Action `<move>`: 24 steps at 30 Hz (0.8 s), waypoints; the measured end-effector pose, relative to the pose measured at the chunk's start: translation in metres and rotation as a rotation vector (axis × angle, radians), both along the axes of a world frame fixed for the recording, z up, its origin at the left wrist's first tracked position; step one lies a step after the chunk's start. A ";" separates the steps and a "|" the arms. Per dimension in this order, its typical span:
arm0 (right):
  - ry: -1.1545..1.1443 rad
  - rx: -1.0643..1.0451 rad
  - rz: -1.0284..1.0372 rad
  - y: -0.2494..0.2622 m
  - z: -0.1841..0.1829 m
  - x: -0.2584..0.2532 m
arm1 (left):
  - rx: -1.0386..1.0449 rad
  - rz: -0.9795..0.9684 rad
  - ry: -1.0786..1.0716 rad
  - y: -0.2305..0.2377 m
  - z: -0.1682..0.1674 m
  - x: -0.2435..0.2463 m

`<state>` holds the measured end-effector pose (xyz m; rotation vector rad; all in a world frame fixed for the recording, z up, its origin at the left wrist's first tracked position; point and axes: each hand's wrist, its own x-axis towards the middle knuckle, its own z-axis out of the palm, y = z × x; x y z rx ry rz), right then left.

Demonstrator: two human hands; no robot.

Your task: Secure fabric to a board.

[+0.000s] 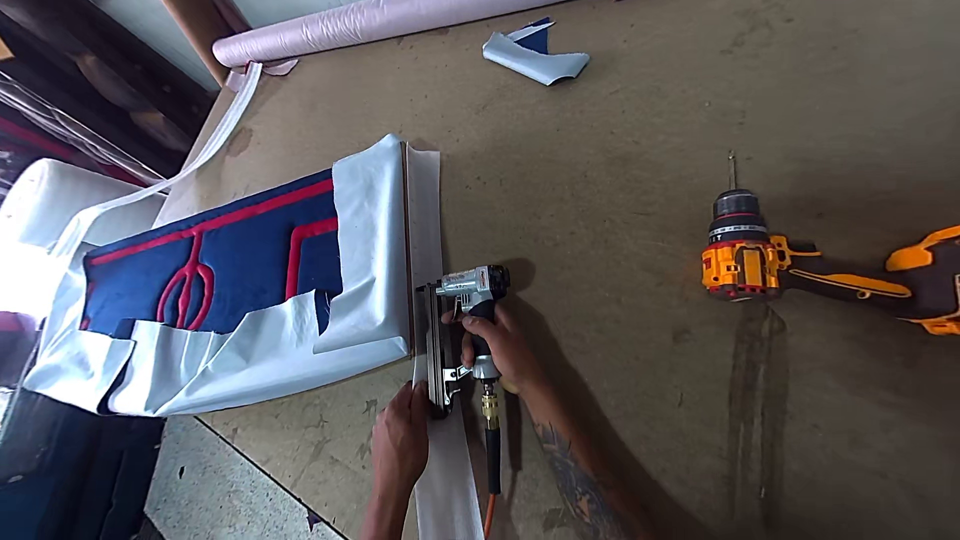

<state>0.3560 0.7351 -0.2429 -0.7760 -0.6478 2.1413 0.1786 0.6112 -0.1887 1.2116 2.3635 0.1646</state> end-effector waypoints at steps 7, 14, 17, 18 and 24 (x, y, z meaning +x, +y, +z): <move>0.050 -0.029 -0.010 -0.056 0.005 0.008 | 0.032 -0.070 0.079 -0.019 0.009 -0.014; 0.017 -0.028 -0.076 -0.093 0.008 0.003 | 0.089 -0.177 -0.034 -0.037 0.006 -0.041; -0.029 -0.026 -0.219 -0.114 0.011 0.002 | -0.051 -0.245 -0.204 -0.056 0.003 -0.062; -0.080 -0.025 -0.291 -0.123 0.012 0.003 | -0.072 -0.269 -0.207 -0.064 0.004 -0.074; -0.414 -0.088 -0.604 -0.188 0.027 0.013 | 0.063 -0.445 0.124 -0.059 0.029 -0.187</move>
